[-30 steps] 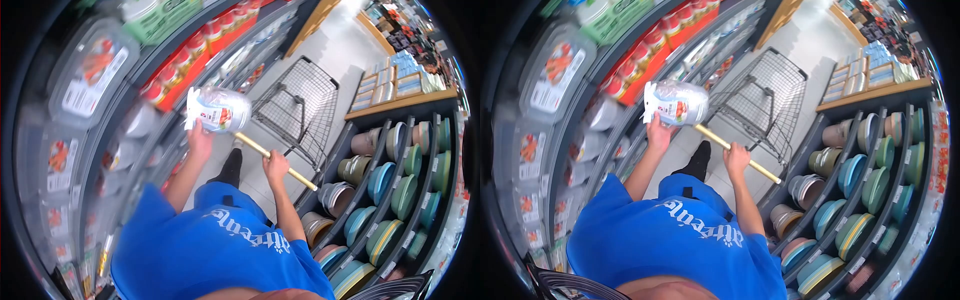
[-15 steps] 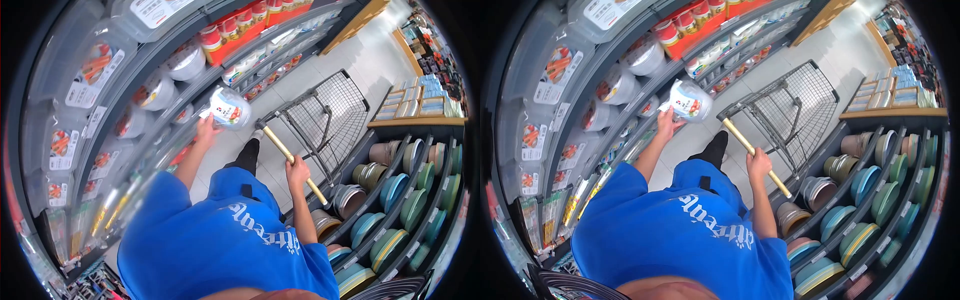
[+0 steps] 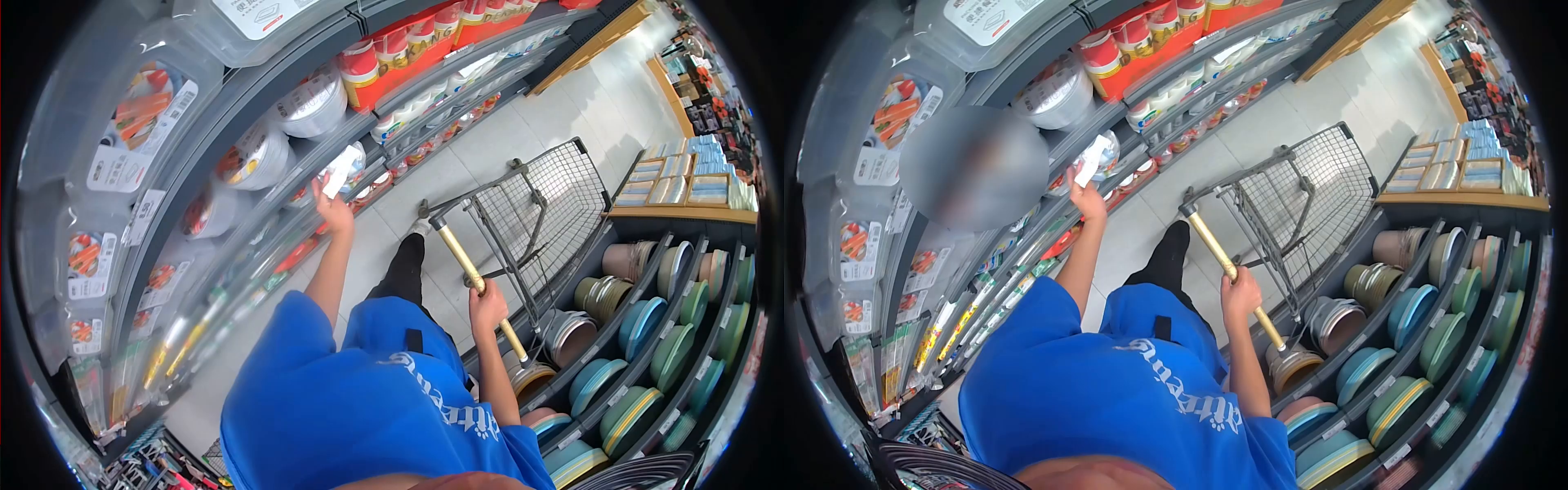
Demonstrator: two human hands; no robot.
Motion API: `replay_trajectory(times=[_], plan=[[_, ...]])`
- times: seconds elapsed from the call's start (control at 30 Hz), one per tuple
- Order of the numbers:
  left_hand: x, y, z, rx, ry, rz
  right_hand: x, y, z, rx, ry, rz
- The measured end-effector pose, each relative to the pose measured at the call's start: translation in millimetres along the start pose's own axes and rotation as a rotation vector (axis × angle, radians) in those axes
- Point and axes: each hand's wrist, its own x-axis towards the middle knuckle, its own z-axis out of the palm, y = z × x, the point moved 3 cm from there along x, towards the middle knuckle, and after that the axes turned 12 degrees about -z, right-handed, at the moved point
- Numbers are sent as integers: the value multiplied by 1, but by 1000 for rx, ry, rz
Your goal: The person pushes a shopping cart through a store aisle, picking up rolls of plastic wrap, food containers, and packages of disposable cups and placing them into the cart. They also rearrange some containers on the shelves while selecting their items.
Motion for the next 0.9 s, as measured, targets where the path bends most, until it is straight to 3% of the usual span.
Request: replay_trajectory(times=[0.03, 0.13, 0.2, 0.4, 0.5, 0.6, 0.7, 0.8, 0.9], plan=[[8, 2, 3, 94, 76, 177, 0, 0, 1, 0, -13, 9], [25, -10, 8, 51, 16, -85, 2, -3, 0, 5, -26, 24], [50, -53, 17, -108, 119, -254, 2, -4, -4, 14, -22, 25], [69, -56, 62, -290, 472, -308, 0, 0, -6, 6, -73, 48], [67, -33, 66, -198, 425, -196, 5, 0, -4, 7, -74, 41], [76, -59, 57, 410, 322, -266, 5, 2, -1, -8, -80, 35], [76, -48, 48, 665, 379, -221, 3, 7, 0, -25, -85, 28], [81, -55, 37, 724, 410, -170, 6, 7, 1, -35, -58, -9], [97, -114, 37, 804, 417, 43, 13, 7, -4, -34, -29, -37]])
